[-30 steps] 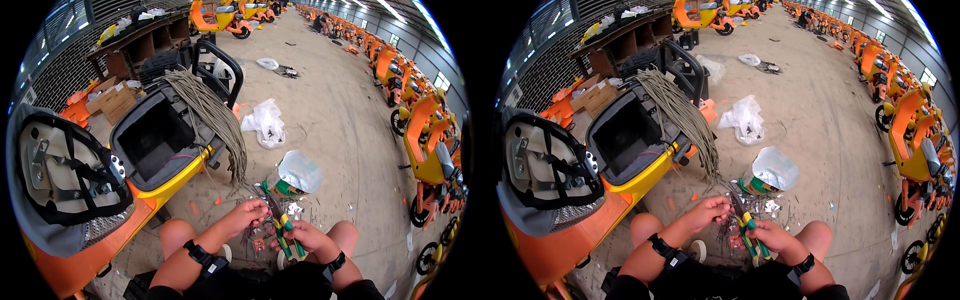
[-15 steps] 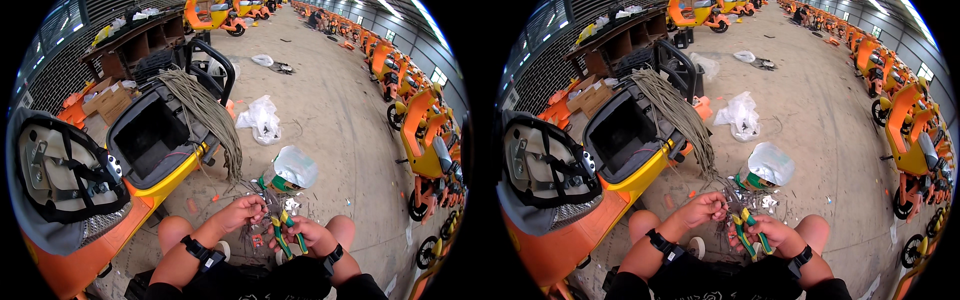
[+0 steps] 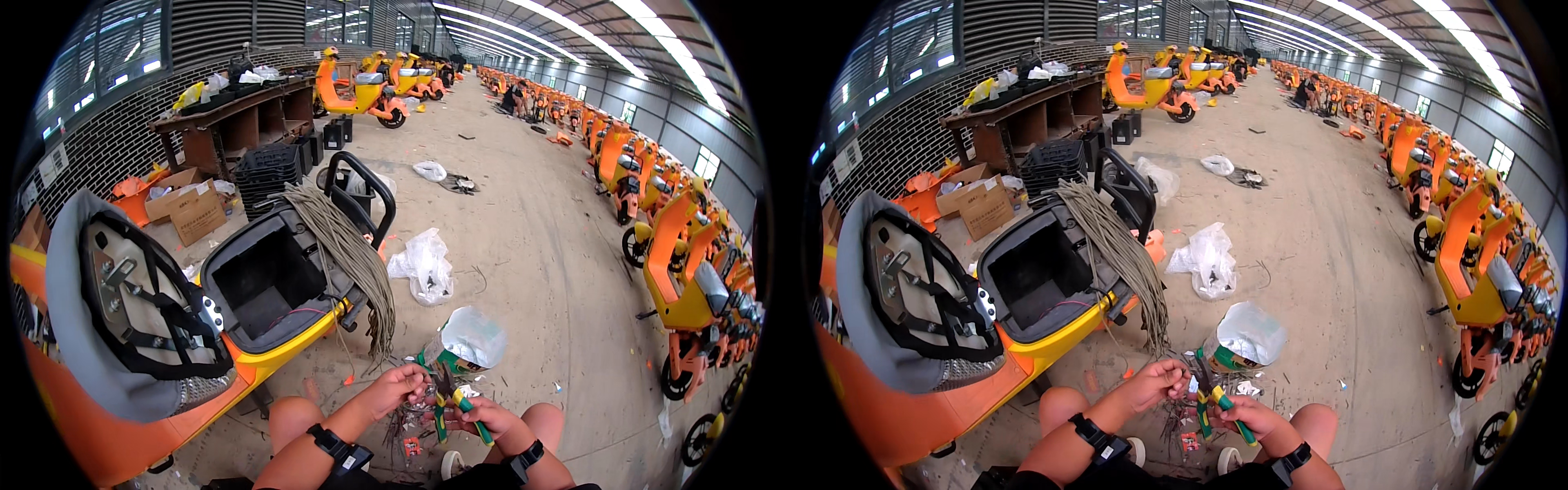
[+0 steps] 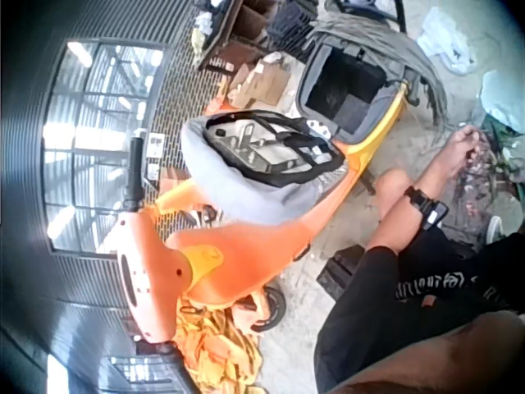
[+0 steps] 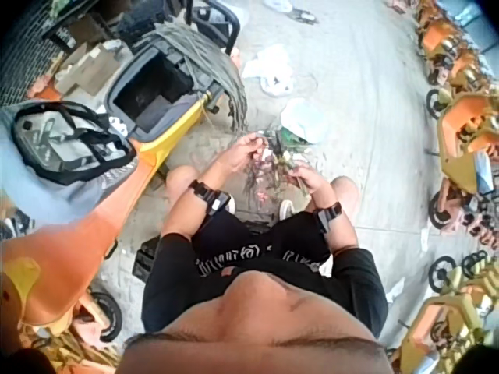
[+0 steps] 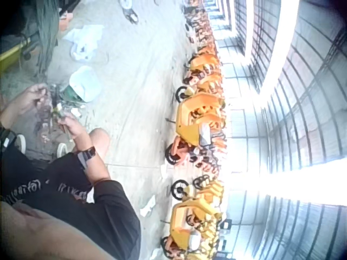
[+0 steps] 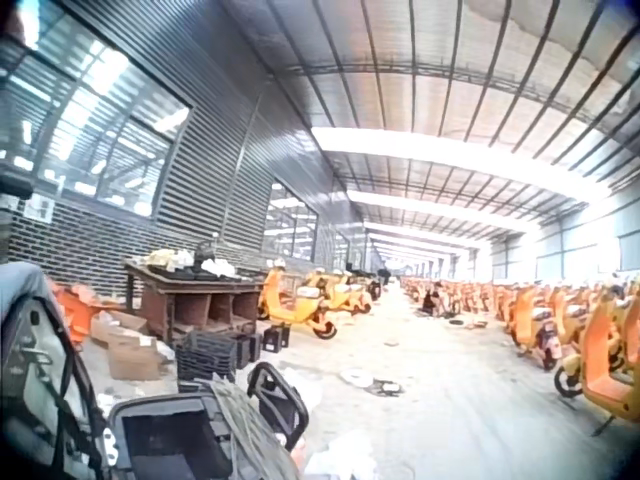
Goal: The person handles a bundle of electrical wires, using pliers to trim them while seated on the floor next to a yellow scooter in a factory.
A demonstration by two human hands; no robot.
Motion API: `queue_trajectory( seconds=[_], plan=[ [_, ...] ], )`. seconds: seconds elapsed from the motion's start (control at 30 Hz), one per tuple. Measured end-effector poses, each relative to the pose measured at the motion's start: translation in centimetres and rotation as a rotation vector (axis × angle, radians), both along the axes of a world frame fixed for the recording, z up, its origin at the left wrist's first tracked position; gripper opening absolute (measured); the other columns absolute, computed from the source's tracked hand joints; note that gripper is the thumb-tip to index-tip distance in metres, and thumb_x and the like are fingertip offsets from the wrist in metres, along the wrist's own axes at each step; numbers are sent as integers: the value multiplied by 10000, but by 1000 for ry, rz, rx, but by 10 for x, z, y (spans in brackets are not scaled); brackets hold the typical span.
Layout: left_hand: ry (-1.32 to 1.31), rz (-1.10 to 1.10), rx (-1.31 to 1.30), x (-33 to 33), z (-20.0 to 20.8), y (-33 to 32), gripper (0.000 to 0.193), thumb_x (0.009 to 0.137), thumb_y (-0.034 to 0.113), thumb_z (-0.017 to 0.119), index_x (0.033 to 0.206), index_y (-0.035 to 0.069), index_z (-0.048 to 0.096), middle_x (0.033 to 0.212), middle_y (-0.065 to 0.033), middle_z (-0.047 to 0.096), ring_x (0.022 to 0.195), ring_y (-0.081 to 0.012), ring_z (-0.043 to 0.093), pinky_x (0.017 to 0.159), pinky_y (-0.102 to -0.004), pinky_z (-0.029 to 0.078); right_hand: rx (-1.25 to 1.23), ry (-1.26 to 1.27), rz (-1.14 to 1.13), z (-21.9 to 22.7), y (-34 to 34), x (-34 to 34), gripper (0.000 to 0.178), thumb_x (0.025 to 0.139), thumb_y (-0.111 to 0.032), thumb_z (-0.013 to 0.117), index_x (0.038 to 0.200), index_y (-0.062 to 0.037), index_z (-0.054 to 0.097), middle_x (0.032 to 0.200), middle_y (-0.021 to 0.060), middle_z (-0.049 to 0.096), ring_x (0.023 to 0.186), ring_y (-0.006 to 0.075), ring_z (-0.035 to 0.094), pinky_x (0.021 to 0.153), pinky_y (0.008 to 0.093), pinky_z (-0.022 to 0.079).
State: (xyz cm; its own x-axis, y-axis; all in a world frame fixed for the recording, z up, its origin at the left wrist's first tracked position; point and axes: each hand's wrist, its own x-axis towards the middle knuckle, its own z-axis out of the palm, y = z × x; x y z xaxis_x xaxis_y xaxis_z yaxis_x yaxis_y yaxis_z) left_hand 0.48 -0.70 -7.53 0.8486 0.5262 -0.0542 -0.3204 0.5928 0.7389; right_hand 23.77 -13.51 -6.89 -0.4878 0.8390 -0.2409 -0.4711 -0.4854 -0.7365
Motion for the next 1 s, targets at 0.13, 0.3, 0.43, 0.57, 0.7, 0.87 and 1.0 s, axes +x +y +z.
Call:
queue_trajectory(
  seconds=[0.13,0.3,0.43,0.57,0.7,0.87,1.0],
  plan=[
    [79,218,4,-4,8,4,183,1004,175,491,1050,8,550,774,1,485,668,-98,443,626,-241,389,-62,-192,-150,-6,2,-4,180,856,-156,600,973,-19,616,988,39,603,920,164,586,874,310,462],
    [127,421,-3,-13,8,12,195,1004,198,491,1044,31,582,737,33,518,608,-61,463,557,-207,381,-112,-631,-66,-47,-1,8,140,823,-154,612,849,-18,628,885,37,630,839,159,587,788,323,477],
    [203,479,43,-18,11,15,202,1000,176,481,1078,29,597,744,26,529,593,-65,471,543,-213,385,-161,-1203,135,-55,2,-12,324,788,-339,619,779,-18,664,685,43,608,669,158,547,610,323,452],
    [216,391,66,-23,17,11,222,1000,183,475,1124,30,578,773,19,540,656,-75,515,606,-226,442,-405,-1067,194,-162,-1,-5,406,808,-400,608,919,-15,675,910,98,654,809,245,624,639,376,517],
    [221,366,31,-29,21,11,193,981,159,497,1083,22,588,819,-2,572,695,-93,542,631,-248,462,-409,-1349,149,-202,-4,-25,482,783,-433,623,921,25,684,781,141,652,703,265,654,622,375,531],
    [276,307,-7,-40,26,11,173,975,168,504,1028,28,589,795,2,552,668,-91,511,622,-247,448,-570,-1428,104,-219,-20,-36,533,798,-413,603,1047,55,655,1008,251,671,932,353,668,816,433,517],
    [361,299,37,-41,28,15,195,986,201,494,991,30,588,700,27,503,610,-77,480,576,-229,414,-382,-1451,206,-280,-19,-27,413,820,-359,606,1003,7,666,944,219,684,831,357,677,732,444,540]
  ],
)
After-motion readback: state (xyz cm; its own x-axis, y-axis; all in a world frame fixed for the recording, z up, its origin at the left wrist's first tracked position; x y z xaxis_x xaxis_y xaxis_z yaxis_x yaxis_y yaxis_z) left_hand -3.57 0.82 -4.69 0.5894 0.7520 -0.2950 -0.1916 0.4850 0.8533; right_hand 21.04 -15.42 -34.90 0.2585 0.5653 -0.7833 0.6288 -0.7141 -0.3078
